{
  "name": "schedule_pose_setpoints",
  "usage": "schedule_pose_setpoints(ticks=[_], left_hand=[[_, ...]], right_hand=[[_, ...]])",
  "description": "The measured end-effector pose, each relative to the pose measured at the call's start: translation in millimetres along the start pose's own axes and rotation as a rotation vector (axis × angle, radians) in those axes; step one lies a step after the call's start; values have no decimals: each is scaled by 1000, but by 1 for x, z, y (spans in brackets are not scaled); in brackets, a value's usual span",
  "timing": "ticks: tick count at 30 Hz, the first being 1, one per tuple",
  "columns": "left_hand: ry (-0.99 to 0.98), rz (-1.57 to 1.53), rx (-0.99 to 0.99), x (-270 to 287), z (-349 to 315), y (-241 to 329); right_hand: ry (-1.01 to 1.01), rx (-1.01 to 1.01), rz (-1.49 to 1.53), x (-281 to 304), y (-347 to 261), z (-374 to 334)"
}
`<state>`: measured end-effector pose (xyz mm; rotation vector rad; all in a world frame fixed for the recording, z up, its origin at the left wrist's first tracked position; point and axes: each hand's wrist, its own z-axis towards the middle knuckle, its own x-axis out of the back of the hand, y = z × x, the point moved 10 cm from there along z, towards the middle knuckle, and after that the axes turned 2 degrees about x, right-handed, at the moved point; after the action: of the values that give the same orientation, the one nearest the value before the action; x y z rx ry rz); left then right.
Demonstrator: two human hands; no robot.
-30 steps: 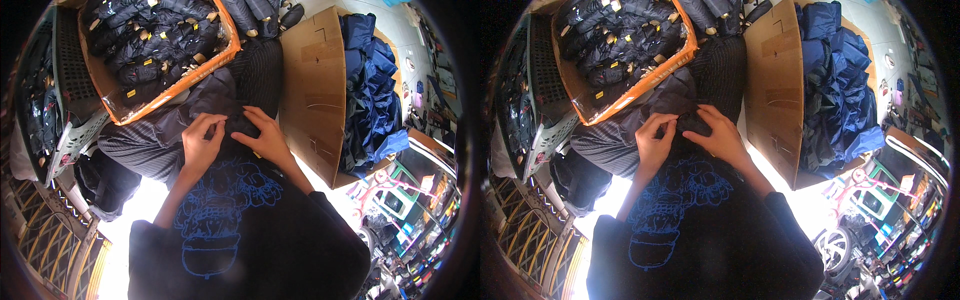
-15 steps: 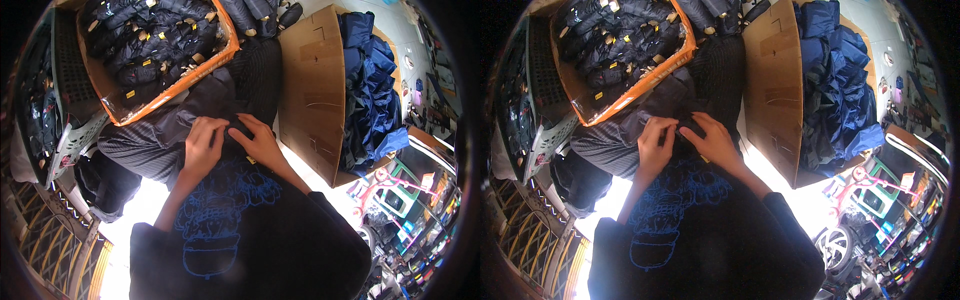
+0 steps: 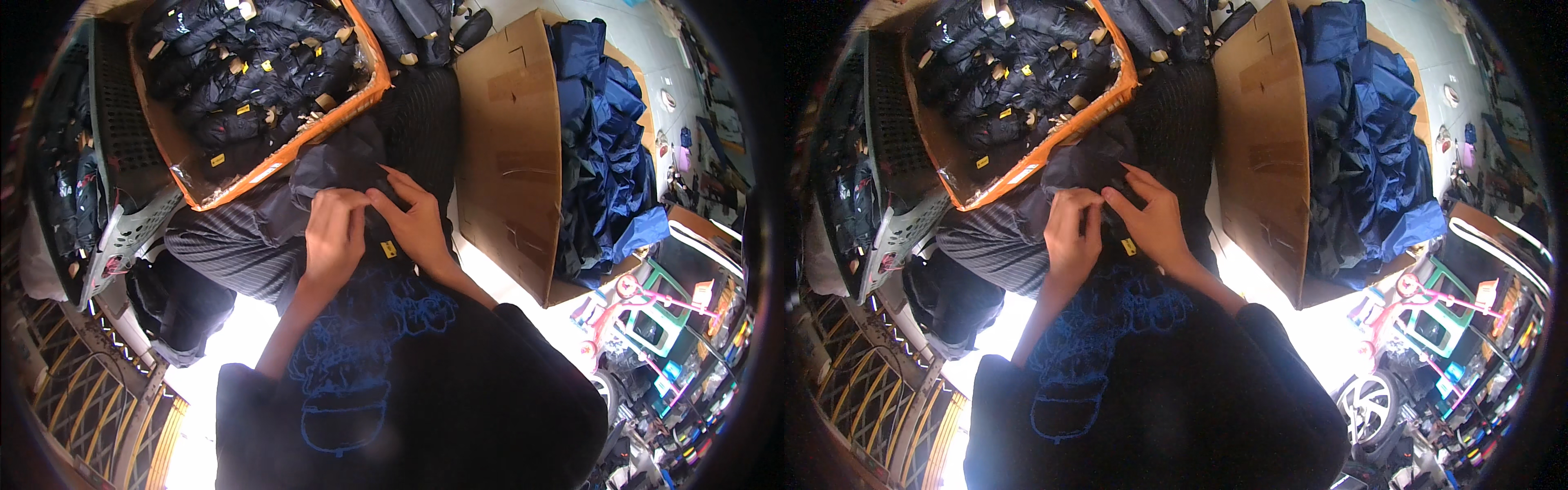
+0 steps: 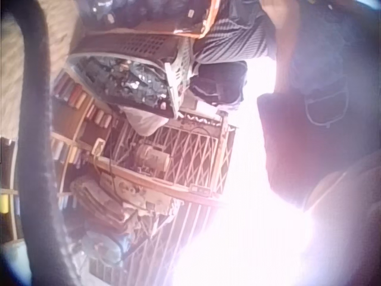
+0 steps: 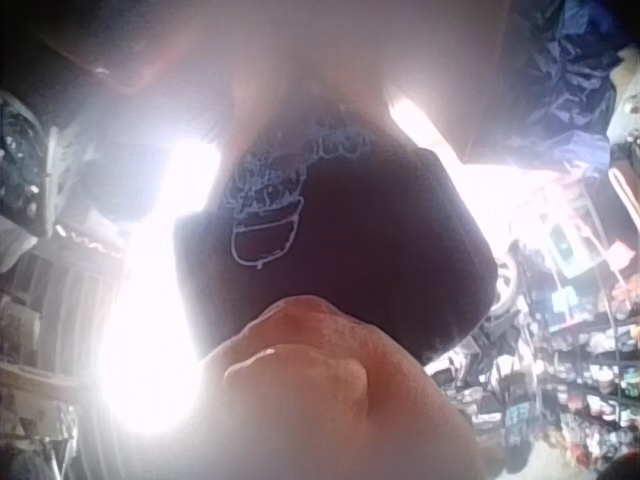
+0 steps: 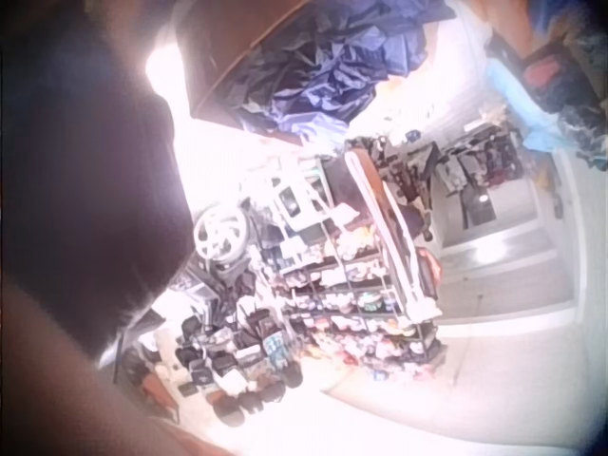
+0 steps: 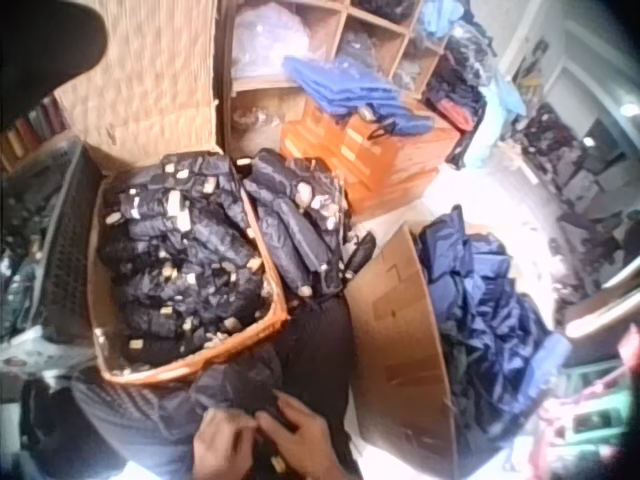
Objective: The person folds dark blue garments and places them into black plastic bags. They then seal the bags with yellow ties and place them into a basket. The person repeats this process with multiple garments.
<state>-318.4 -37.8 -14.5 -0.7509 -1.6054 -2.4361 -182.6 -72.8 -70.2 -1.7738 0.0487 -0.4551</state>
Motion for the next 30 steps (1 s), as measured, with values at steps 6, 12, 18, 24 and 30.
schedule_pose_setpoints(ticks=[6,12,18,24,30], left_hand=[[50,-51,261,5,-5,-22],[125,-33,56,2,-2,-5],[48,-109,293,-9,0,-20],[76,95,43,-7,8,4],[86,85,-66,-15,12,21]], right_hand=[[28,-133,172,-5,19,-7],[99,-60,58,3,15,-9],[156,10,-58,18,0,-14],[235,-42,73,26,18,-17],[259,-164,180,28,25,-19]])
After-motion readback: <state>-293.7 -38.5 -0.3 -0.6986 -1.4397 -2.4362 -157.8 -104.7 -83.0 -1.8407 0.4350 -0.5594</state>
